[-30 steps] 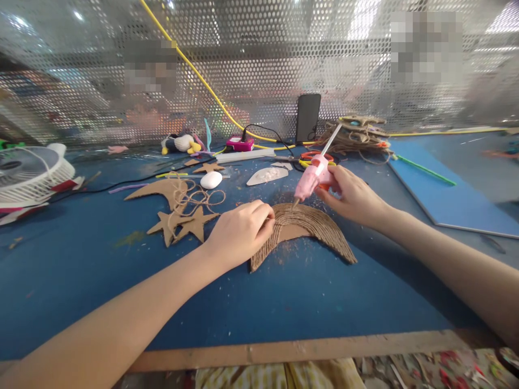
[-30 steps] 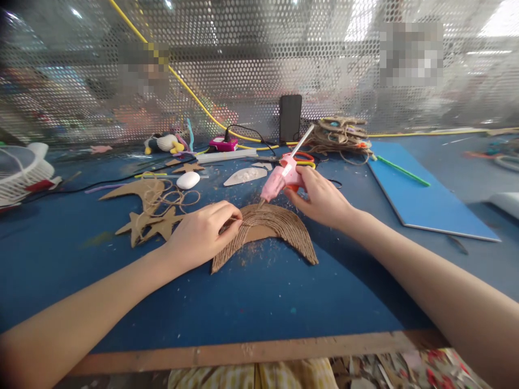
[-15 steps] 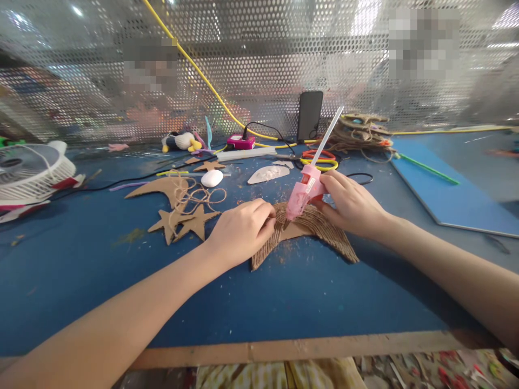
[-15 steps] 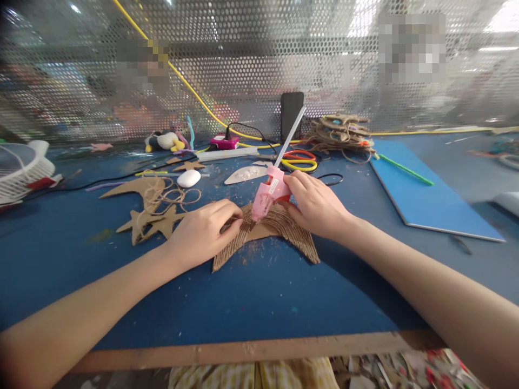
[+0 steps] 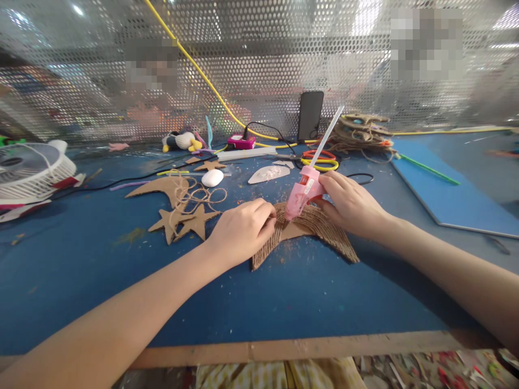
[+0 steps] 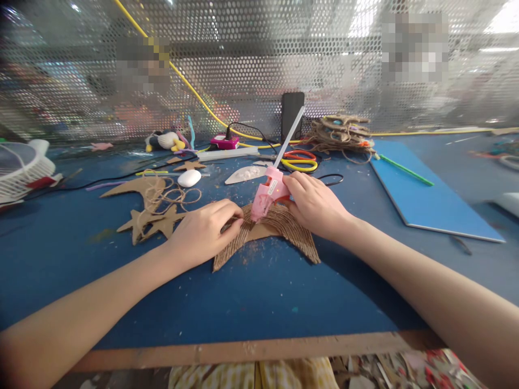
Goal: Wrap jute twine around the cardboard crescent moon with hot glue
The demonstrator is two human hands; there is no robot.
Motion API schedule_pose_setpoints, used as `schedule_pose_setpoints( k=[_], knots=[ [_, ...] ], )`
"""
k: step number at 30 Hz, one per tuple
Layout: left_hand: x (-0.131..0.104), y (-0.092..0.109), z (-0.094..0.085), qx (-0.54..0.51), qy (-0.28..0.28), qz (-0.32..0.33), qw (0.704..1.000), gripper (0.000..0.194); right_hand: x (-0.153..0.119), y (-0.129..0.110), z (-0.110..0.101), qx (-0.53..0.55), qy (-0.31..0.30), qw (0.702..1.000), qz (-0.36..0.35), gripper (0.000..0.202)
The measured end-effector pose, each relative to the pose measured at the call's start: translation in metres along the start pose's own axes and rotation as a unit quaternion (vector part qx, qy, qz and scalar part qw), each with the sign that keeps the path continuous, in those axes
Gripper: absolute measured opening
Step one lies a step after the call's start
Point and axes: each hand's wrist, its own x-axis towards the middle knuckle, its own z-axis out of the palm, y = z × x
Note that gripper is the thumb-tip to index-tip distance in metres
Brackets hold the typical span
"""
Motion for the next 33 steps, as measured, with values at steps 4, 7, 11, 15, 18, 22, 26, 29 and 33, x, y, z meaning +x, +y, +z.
schedule_pose_setpoints(
  k=[4, 7, 11, 15, 18, 22, 26, 29, 33],
  knots=[
    [0.0, 0.0, 0.0, 0.004, 0.004, 0.008, 1.0, 0.015, 0.0, 0.0, 0.0, -0.007, 0.009, 1.0, 0.004, 0.012],
    [0.0, -0.001, 0.001, 0.006, 0.009, 0.013, 1.0, 0.015, 0.0, 0.0, 0.0, -0.014, 0.022, 1.0, 0.0, 0.014],
    [0.0, -0.001, 0.002, 0.007, 0.01, 0.016, 1.0, 0.015, 0.001, 0.002, -0.001, -0.031, 0.029, 0.999, -0.007, 0.009],
    [0.0, -0.002, 0.002, 0.007, 0.004, 0.013, 1.0, 0.015, 0.002, 0.002, -0.003, -0.041, 0.043, 0.998, -0.017, 0.006],
    [0.0, -0.002, 0.002, 0.008, 0.004, 0.012, 1.0, 0.014, 0.003, 0.001, -0.005, -0.044, 0.057, 0.997, -0.027, 0.006],
    [0.0, -0.002, 0.002, 0.011, 0.008, 0.014, 1.0, 0.014, 0.003, 0.0, -0.006, -0.052, 0.072, 0.995, -0.036, 0.008],
    [-0.001, -0.002, 0.002, 0.015, 0.008, 0.016, 1.0, 0.014, 0.002, 0.001, -0.007, -0.069, 0.087, 0.993, -0.047, 0.011],
    [-0.001, -0.001, 0.002, 0.019, 0.006, 0.014, 1.0, 0.014, 0.002, 0.001, -0.008, -0.077, 0.086, 0.992, -0.043, 0.013],
    [0.0, -0.001, 0.002, 0.023, 0.005, 0.015, 1.0, 0.014, 0.001, 0.001, -0.011, -0.086, 0.072, 0.993, -0.03, 0.018]
  ],
)
